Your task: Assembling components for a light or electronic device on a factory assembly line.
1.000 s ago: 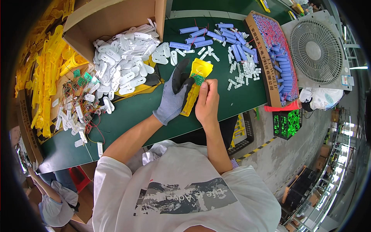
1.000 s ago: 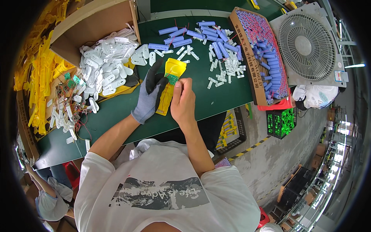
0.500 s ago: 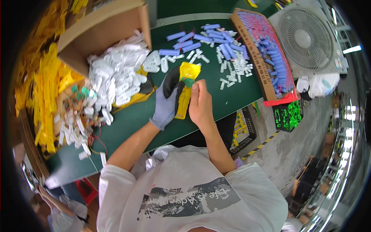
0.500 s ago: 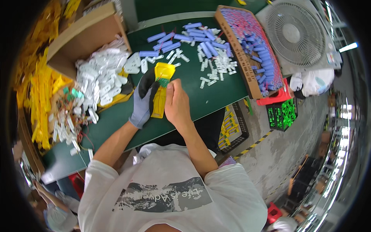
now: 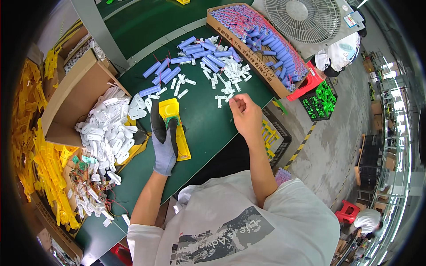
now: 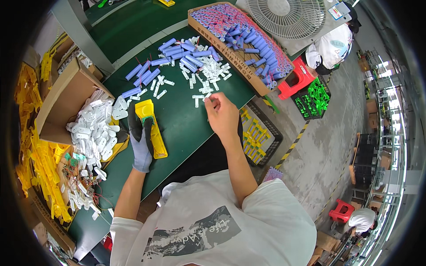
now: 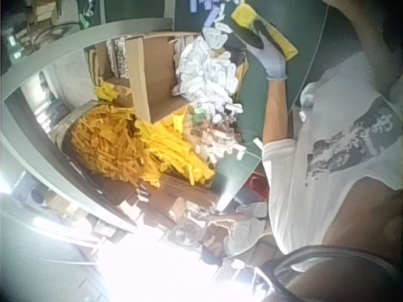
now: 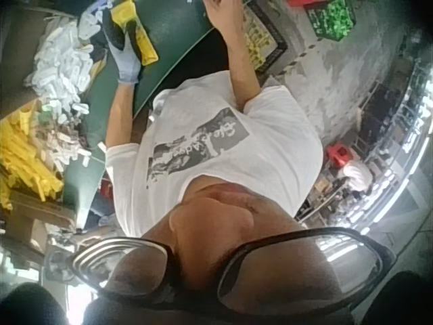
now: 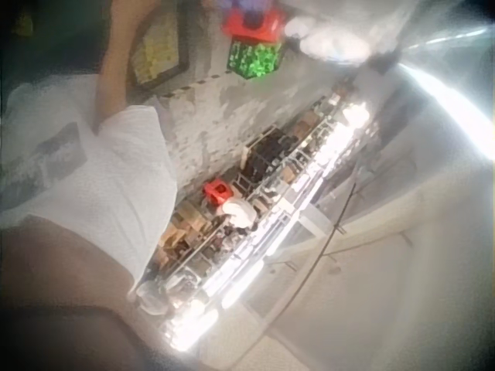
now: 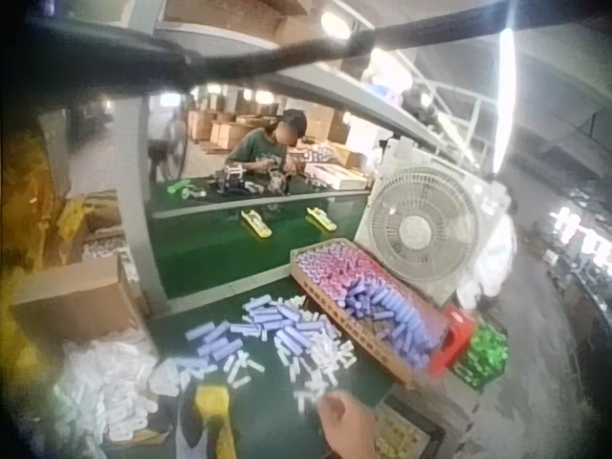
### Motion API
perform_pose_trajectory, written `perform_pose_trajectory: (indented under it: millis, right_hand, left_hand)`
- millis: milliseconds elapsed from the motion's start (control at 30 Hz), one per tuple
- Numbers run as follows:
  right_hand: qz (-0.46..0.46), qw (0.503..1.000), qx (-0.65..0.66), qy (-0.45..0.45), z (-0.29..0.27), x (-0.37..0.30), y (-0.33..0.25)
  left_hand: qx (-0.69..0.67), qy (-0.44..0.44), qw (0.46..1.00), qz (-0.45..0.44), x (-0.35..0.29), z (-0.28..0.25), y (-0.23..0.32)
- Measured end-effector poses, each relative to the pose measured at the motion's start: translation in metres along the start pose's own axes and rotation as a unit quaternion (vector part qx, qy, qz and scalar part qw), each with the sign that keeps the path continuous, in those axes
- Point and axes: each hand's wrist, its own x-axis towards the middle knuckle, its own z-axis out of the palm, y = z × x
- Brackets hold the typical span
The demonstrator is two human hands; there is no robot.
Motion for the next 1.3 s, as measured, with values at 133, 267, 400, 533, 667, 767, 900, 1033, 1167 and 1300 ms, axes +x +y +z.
perform_pose_trajectory:
  millis: [133, 267, 400, 533, 667, 767, 900, 1033, 1167, 1300]
  right_hand:
    - [0.0, 0.999, 0.033, 0.011, 0.002, 0.005, 0.019]
    - [-0.039, 0.998, 0.046, 0.02, 0.013, 0.018, 0.011]
    - [-0.063, 0.997, 0.039, -0.026, 0.023, 0.027, -0.013]
    - [-0.097, 0.992, 0.062, -0.043, 0.04, 0.022, -0.022]
    - [-0.111, 0.99, 0.063, -0.059, 0.059, 0.01, -0.034]
    - [-0.142, 0.983, 0.065, -0.099, 0.07, 0.005, -0.05]
    - [-0.284, 0.949, 0.071, -0.12, 0.089, 0.022, -0.068]
    - [-0.329, 0.903, 0.04, -0.271, 0.117, 0.042, -0.084]
    - [-0.352, 0.903, -0.093, -0.228, 0.14, 0.026, -0.092]
    - [-0.351, 0.899, -0.037, -0.258, 0.144, 0.028, -0.077]
  left_hand:
    - [0.035, -0.033, 0.998, -0.036, 0.0, -0.001, 0.002]
    - [0.037, -0.022, 0.998, -0.043, 0.0, -0.003, -0.003]
    - [0.011, -0.004, 0.998, -0.06, 0.0, -0.001, -0.002]
    - [-0.038, -0.008, 0.997, -0.067, 0.0, 0.0, -0.005]
    - [0.037, 0.005, 0.998, -0.046, -0.002, -0.005, -0.006]
    - [0.076, -0.026, 0.996, 0.045, -0.006, -0.005, -0.01]
    - [0.104, -0.073, 0.991, 0.053, -0.006, -0.006, -0.013]
    - [0.065, -0.078, 0.993, 0.057, -0.01, -0.012, -0.017]
    - [0.103, -0.036, 0.979, 0.175, -0.014, -0.014, -0.019]
    - [0.051, 0.087, 0.98, 0.171, -0.006, -0.011, -0.016]
